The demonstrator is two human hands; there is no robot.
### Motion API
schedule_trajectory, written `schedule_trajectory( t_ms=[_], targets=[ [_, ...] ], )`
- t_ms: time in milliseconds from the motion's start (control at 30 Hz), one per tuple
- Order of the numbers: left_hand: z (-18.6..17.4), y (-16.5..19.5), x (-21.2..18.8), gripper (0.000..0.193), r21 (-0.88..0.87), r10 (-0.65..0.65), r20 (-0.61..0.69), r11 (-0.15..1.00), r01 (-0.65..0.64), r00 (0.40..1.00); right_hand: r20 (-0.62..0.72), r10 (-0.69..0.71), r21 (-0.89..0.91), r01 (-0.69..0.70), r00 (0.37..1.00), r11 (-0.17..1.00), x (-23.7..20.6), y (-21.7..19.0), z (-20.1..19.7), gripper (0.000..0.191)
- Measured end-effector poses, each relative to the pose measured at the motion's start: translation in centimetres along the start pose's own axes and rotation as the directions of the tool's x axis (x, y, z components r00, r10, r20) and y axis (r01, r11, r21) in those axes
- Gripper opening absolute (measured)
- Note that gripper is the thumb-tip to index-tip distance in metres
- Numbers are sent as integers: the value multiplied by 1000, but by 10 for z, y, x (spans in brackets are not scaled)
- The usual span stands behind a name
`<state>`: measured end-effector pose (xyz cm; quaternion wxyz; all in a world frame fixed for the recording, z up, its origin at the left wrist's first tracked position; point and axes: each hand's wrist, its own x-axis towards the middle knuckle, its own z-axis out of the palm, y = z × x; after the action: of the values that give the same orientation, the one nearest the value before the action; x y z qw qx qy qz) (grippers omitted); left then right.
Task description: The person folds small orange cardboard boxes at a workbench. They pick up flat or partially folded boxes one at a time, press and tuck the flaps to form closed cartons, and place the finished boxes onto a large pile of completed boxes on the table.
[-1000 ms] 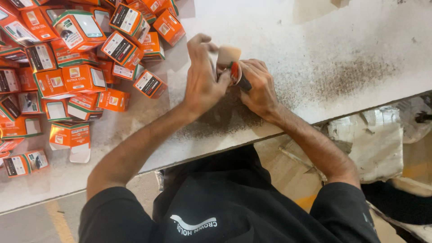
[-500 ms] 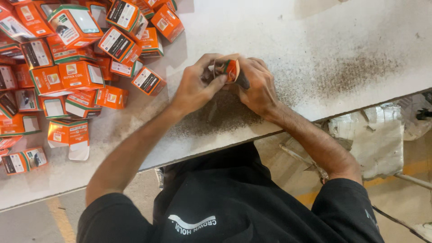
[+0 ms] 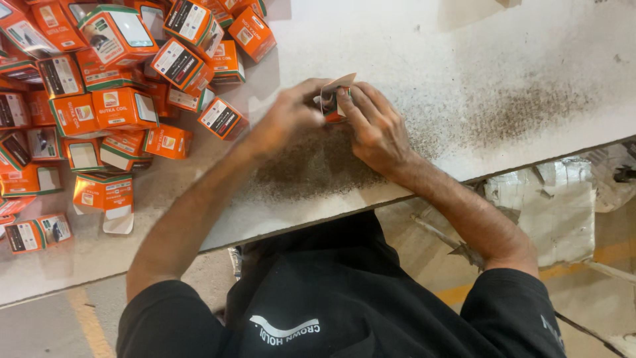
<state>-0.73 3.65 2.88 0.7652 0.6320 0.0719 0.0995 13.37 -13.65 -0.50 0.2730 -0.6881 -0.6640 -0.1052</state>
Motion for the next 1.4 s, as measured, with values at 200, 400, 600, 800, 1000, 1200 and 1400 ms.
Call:
schedule_trajectory(
  t_ms=[200,400,600,800,1000,1200,1400],
  targets=[
    [2,-13,20,16,-37,-314,-182,949,312,932,-9,12,81,-11,1000,997,7,-4,-6,41],
    [14,-6,6,31,782,578,54,483,-395,814,6,72,137,-72,997,988,3,-2,-9,42],
    [0,-22,-11,44,771,554,307,332,-544,774,48,173,297,-180,984,938,-8,7,1,54],
    [-2,-35,-3,27,803,571,305,276,-528,762,92,219,218,-234,971,948,-11,6,-5,59],
    [-3,-12,-7,13,820,535,414,133,-557,736,42,168,240,-174,985,955,-10,8,-2,59],
    [5,-48,-7,13,842,469,486,-27,-538,737,78,166,271,-181,983,946,-15,15,1,56],
    [-15,18,-10,17,878,463,432,-18,-479,774,50,119,356,-129,992,926,-5,14,1,75]
  ],
)
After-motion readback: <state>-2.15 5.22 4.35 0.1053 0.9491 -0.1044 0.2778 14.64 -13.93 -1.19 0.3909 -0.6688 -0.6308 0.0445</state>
